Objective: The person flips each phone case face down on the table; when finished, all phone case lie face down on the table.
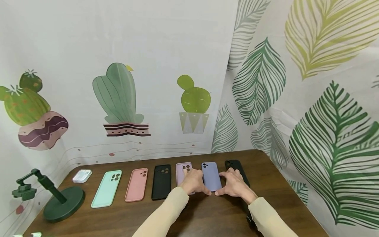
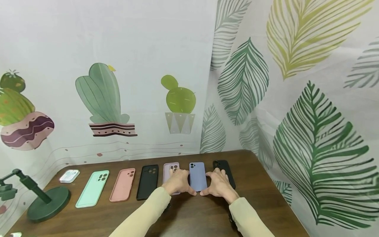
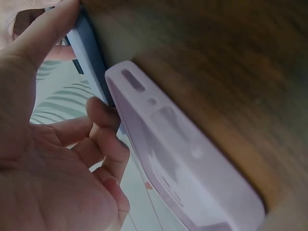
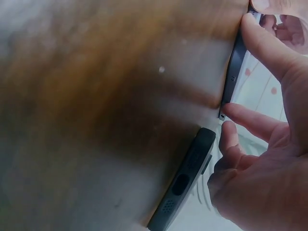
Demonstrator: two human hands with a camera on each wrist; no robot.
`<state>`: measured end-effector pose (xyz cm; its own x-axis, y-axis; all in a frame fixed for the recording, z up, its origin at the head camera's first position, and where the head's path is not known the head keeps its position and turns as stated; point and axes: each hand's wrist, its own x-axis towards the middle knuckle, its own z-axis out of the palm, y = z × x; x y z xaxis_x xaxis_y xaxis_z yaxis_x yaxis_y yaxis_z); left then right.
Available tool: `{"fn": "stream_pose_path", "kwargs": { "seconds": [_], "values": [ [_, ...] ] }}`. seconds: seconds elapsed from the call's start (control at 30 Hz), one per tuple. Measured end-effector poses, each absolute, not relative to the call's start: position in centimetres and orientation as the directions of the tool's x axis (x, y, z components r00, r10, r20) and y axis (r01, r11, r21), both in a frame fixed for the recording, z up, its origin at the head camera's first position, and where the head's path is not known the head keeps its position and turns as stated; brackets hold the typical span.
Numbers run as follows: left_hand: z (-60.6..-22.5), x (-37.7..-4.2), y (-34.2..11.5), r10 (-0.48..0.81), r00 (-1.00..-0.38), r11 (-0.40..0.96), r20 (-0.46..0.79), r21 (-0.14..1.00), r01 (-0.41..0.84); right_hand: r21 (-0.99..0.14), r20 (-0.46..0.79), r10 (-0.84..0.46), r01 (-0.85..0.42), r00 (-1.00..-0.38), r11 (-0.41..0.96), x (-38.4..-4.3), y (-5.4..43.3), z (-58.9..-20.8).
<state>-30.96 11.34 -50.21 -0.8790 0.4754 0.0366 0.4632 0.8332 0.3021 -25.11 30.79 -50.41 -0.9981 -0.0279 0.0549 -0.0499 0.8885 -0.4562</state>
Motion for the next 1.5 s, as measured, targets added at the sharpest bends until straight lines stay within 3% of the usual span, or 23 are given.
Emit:
{"fn": "stream_pose_path", "kwargs": {
  "seconds": [0.23,0.4,0.73,1.0,1.5],
  "values": [
    [-50.2,-30.7,11.2,0.479,-0.876,0.846,0.054,0.24,0.477,-0.463,0.032,-0.027,-0.039,-0.999,0.886,-25.1,31.1,-50.5],
    [-49.9,-30.4,9.9,0.517,-0.856,0.815,0.027,0.29,0.502,-0.485,0.053,-0.013,-0.037,-0.999,0.874,-24.6,30.9,-50.3],
    [-49.3,-30.2,2.1,0.534,-0.833,0.757,0.144,0.356,0.547,-0.457,0.192,-0.128,-0.204,-0.973,0.866,-24.1,27.3,-49.4],
    [-50.8,-30.7,-1.9,0.511,-0.846,0.793,0.15,0.297,0.531,-0.418,0.144,-0.219,-0.26,-0.965,0.871,-24.8,23.9,-50.2],
    [-51.1,-31.3,-1.6,0.519,-0.852,0.822,0.074,0.228,0.521,-0.346,0.07,-0.245,-0.254,-0.967,0.903,-26.8,21.3,-50.6]
  ]
}}
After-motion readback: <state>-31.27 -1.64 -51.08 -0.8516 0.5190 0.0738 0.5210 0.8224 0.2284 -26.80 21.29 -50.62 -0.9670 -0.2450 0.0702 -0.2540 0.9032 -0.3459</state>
